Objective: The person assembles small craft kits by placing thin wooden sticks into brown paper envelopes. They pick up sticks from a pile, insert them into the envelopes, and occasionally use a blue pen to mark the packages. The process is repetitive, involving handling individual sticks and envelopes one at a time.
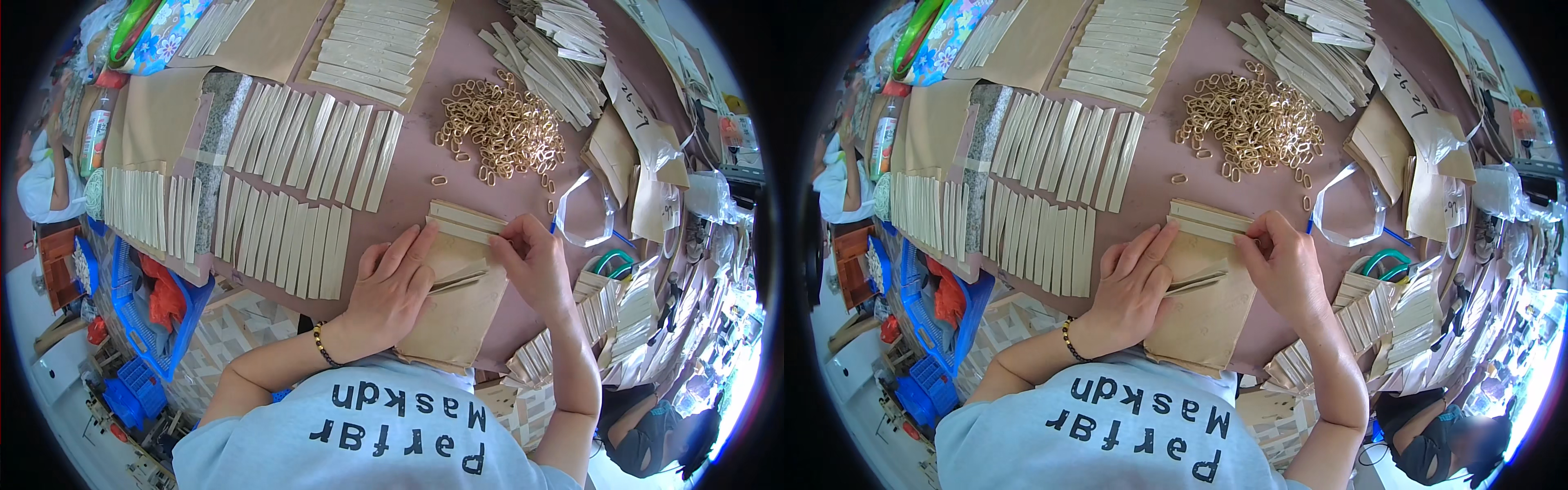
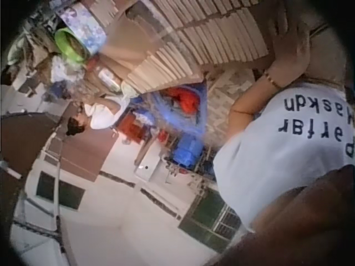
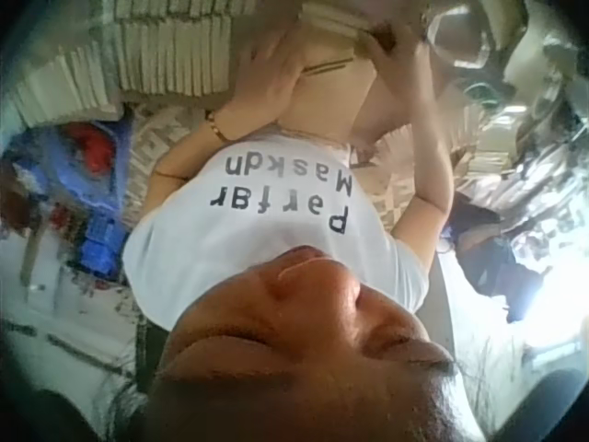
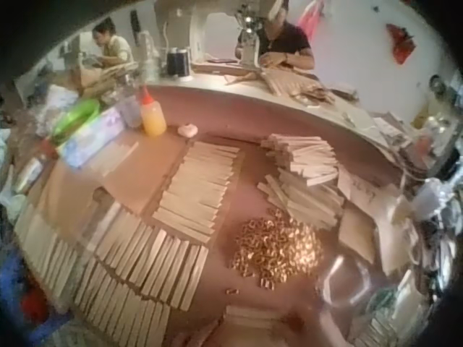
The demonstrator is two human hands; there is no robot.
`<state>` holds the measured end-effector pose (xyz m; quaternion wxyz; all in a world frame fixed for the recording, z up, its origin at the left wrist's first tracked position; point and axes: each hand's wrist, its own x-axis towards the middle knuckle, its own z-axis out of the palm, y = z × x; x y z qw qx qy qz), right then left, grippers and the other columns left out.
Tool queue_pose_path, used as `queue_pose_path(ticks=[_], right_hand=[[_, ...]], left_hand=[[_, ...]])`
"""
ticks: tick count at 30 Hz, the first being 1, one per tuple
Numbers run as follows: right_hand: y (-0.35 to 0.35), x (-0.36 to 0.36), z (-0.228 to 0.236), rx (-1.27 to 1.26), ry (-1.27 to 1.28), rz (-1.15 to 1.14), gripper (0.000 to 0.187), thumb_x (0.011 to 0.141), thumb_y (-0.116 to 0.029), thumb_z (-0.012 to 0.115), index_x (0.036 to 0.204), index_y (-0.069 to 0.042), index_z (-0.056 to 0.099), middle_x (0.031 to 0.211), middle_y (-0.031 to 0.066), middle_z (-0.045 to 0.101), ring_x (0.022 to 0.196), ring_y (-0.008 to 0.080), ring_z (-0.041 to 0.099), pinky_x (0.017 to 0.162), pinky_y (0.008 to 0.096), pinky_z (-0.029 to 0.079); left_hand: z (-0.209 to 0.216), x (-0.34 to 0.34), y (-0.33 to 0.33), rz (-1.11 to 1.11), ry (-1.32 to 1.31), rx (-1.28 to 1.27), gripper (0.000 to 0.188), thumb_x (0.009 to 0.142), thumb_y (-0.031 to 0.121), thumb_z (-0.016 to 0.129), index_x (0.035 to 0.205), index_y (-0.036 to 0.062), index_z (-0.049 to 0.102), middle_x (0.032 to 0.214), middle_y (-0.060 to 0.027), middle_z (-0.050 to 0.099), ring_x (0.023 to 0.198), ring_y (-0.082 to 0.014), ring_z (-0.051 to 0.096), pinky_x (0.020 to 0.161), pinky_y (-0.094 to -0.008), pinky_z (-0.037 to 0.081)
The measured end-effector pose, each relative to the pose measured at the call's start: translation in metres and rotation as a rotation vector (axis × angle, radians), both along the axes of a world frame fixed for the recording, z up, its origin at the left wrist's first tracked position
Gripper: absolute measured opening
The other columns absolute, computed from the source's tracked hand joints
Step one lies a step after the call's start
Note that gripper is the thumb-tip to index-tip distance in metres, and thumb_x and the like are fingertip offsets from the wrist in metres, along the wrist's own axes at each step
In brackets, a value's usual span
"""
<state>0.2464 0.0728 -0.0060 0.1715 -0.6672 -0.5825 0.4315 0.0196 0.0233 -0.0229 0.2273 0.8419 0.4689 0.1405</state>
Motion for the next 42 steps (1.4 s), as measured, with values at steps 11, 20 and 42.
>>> queue_pose_path(ticks=[11,20,42], right_hand=[[-0.041,-0.025,0.018,0.034,0.220,0.057,0.022,0.084,-0.010,0.072,0.099,-0.001,0.059,0.069,0.0073,0.063,0.061,0.0140,0.062,0.059,0.0279,0.051],[-0.067,-0.070,0.006,0.194,0.476,-0.076,0.021,0.081,-0.005,0.074,0.097,0.000,0.061,0.089,0.0088,0.062,0.075,0.0145,0.061,0.067,0.0271,0.051],[-0.036,-0.003,0.026,-0.171,0.515,0.166,0.009,0.085,0.000,0.065,0.094,0.002,0.064,0.098,0.0074,0.063,0.085,0.0130,0.061,0.078,0.0268,0.048]], left_hand=[[0.024,-0.016,0.001,0.231,-0.682,-0.728,0.019,0.092,0.019,0.062,0.100,0.0034,0.056,0.128,-0.0151,0.052,0.120,-0.0231,0.051,0.093,-0.0391,0.040],[0.014,-0.009,-0.001,0.286,-1.483,-1.233,0.048,0.106,0.033,0.031,0.141,0.0012,0.039,0.137,-0.0094,0.044,0.126,-0.0152,0.042,0.108,-0.0326,0.032],[0.021,-0.038,-0.001,0.102,-0.778,-0.523,0.021,0.085,0.003,0.068,0.103,0.0022,0.059,0.093,-0.0100,0.059,0.078,-0.0191,0.059,0.068,-0.0298,0.047]])
